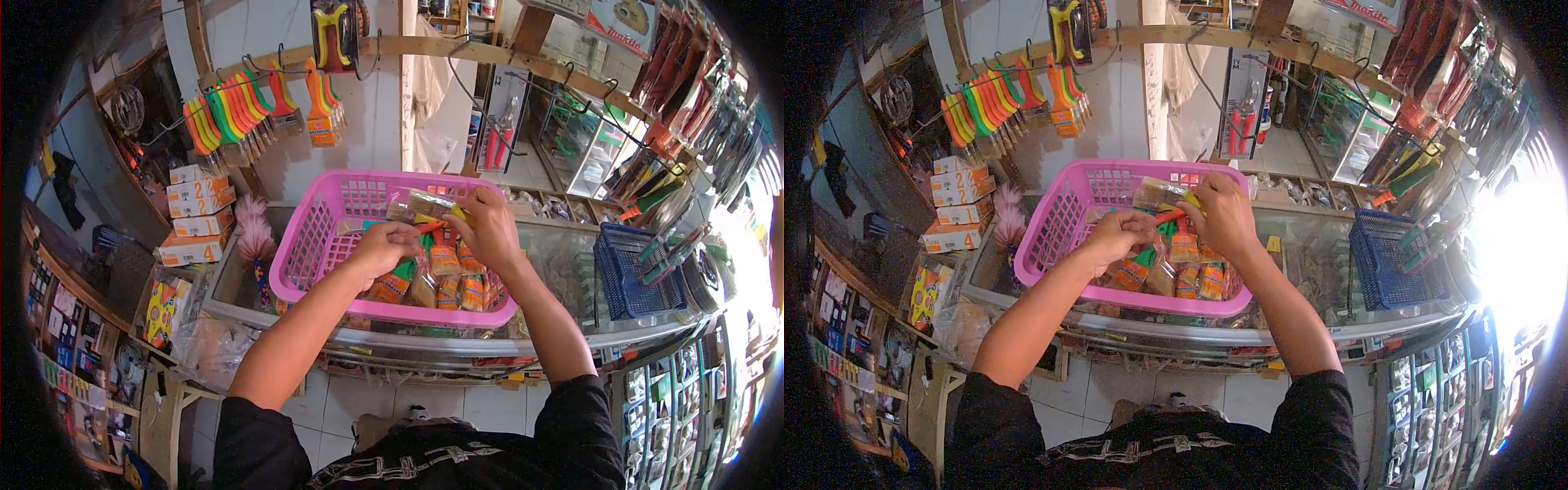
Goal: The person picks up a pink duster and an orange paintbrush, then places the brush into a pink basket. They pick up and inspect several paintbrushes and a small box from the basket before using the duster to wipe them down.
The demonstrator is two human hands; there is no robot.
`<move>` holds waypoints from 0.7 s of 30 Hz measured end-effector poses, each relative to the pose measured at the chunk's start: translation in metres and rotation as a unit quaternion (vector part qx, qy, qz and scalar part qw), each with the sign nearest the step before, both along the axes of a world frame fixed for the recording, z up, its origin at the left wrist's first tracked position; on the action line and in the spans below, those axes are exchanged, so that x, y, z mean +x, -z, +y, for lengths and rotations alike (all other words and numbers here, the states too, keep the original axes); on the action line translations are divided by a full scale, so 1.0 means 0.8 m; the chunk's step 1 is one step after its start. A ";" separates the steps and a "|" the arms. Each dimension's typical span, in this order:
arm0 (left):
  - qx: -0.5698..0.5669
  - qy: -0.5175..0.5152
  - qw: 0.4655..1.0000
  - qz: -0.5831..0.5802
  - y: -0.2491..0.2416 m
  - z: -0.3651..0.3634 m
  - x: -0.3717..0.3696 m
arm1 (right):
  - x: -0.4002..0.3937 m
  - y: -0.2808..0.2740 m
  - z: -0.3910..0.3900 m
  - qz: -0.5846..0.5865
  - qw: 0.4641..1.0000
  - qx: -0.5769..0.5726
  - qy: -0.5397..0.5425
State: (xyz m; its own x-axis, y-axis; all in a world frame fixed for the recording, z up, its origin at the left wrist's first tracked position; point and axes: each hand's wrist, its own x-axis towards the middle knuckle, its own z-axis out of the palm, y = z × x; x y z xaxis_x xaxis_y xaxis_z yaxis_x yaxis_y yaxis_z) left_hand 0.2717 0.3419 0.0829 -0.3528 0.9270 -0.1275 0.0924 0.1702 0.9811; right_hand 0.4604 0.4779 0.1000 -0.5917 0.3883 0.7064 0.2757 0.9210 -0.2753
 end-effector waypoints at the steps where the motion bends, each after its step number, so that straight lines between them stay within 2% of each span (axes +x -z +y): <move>1: 0.007 -0.007 1.000 0.001 -0.001 0.000 0.001 | 0.000 0.000 0.000 -0.002 1.000 -0.003 0.002; 4: -0.003 0.004 1.000 -0.001 0.007 0.005 -0.006 | 0.001 -0.002 -0.002 -0.012 1.000 0.004 0.007; 7: -0.041 0.057 0.997 0.043 0.005 0.004 -0.011 | 0.001 -0.003 -0.002 -0.008 1.000 -0.005 0.005; 13: -0.045 0.028 0.999 -0.003 -0.019 -0.008 -0.004 | 0.000 -0.002 -0.002 -0.015 1.000 -0.015 0.003; 16: 0.028 0.000 0.999 -0.036 -0.008 -0.009 -0.012 | 0.000 -0.002 -0.001 -0.013 0.999 -0.029 0.002; 19: 0.086 -0.032 0.995 -0.032 -0.006 -0.008 -0.015 | 0.001 -0.011 -0.006 -0.004 0.999 -0.034 0.000; 21: 0.132 -0.017 0.991 -0.003 -0.012 -0.012 -0.011 | 0.006 -0.025 -0.019 -0.017 0.998 -0.064 -0.024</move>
State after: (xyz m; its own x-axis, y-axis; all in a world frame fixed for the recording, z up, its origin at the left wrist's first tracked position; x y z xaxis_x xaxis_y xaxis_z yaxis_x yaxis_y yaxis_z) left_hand 0.2628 0.3321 0.0924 -0.3843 0.9160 0.1150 0.0856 -0.0887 0.9924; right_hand 0.4654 0.4625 0.1198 -0.6339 0.4445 0.6329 0.2431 0.8914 -0.3826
